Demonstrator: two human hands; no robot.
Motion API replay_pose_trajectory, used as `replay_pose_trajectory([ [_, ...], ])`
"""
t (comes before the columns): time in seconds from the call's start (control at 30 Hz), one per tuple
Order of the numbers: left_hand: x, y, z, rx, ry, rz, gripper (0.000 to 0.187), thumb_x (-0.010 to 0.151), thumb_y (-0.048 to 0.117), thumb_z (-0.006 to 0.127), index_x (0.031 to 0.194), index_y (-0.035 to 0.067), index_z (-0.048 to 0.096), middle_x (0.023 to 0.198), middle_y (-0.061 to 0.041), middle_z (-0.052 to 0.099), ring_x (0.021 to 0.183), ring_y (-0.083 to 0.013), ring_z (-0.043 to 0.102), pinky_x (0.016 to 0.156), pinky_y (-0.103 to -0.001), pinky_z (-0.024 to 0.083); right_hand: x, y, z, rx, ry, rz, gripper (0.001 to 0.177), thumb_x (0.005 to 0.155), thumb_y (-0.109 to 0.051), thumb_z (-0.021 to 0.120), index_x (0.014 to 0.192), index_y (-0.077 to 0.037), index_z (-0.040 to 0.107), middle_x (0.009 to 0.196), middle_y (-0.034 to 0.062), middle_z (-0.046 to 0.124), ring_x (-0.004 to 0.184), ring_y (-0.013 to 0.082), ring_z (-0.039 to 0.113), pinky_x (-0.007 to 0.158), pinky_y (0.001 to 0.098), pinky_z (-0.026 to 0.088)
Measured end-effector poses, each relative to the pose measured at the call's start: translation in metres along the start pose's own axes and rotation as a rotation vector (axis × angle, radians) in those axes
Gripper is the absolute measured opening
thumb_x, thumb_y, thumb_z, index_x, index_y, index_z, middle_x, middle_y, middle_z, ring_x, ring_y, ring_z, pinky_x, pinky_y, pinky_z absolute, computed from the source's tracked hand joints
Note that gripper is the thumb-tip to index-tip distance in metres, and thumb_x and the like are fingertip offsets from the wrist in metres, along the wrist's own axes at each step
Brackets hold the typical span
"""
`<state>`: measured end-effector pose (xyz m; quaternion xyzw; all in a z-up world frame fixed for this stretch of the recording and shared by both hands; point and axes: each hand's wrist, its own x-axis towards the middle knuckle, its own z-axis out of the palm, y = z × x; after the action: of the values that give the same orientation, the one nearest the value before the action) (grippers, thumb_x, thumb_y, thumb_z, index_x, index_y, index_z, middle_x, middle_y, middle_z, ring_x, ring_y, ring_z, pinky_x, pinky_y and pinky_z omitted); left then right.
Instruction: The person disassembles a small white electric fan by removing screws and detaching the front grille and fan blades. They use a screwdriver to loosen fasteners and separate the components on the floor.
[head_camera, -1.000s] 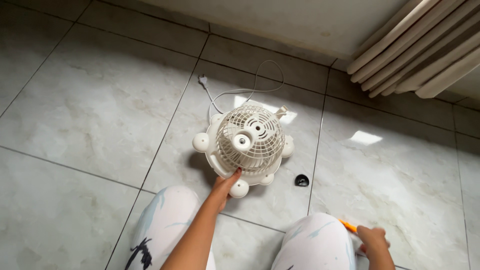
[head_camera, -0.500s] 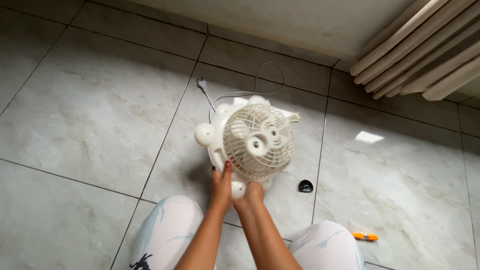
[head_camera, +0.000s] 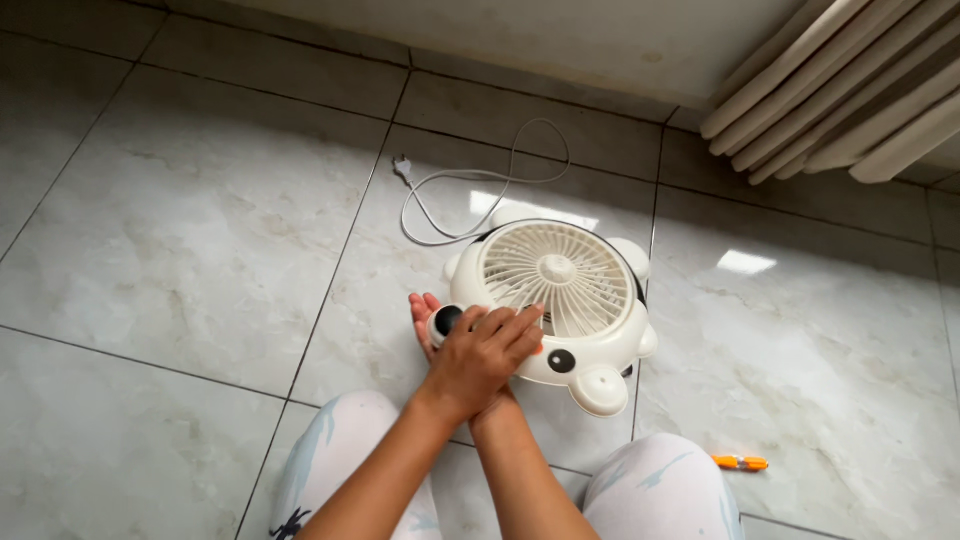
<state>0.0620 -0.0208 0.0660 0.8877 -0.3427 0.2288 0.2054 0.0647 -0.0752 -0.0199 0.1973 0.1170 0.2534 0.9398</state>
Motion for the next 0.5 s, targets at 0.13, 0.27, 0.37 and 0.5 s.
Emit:
replay_pose_trajectory([
  [0.13,-0.009,0.012,0.015,0.165,-0.115,-0.054,0.041,0.091,0.015,0.063,0.132,0.012,0.059,0.158,-0.001,0.050,0.130,-0.0192,0.054,0.101,-0.044,0.035,-0.002,-0.009,-0.018,0.238,-0.100,0.009,0.068,0.108,-0.049,0.030,0.158,-0.004,0.031,0.164,0.0190,0.033,0.150,0.0310,0.032,0.124,0.0483,0.023],
  [0.27,-0.028,0.019,0.022,0.104,-0.220,-0.205,0.050,0.086,0.011,0.065,0.135,0.010,0.055,0.166,-0.003,0.040,0.139,-0.0197,0.046,0.114,-0.047,0.031,-0.018,-0.005,-0.039,-0.070,-0.061,-0.187,0.072,0.103,-0.056,0.033,0.156,-0.006,0.031,0.162,0.0155,0.034,0.150,0.0296,0.030,0.124,0.0482,0.020],
  [0.37,-0.039,0.012,0.013,-0.423,-0.381,-0.186,0.082,0.066,0.024,0.082,0.138,0.000,0.050,0.158,-0.017,0.035,0.141,-0.0365,0.040,0.109,-0.062,0.024,-0.013,0.020,-0.049,0.563,-0.631,-0.016,0.064,0.106,-0.045,0.038,0.156,-0.004,0.036,0.163,0.0148,0.039,0.139,0.0293,0.039,0.116,0.0443,0.030],
  [0.5,-0.028,0.006,-0.009,-0.603,-0.275,-0.324,0.053,0.085,0.010,0.071,0.137,0.005,0.057,0.150,-0.014,0.051,0.137,-0.0338,0.050,0.113,-0.050,0.037,0.008,0.052,-0.046,2.142,-1.703,0.587,0.043,0.116,-0.018,0.048,0.157,-0.003,0.049,0.165,0.0116,0.051,0.119,0.0280,0.057,0.101,0.0367,0.049],
])
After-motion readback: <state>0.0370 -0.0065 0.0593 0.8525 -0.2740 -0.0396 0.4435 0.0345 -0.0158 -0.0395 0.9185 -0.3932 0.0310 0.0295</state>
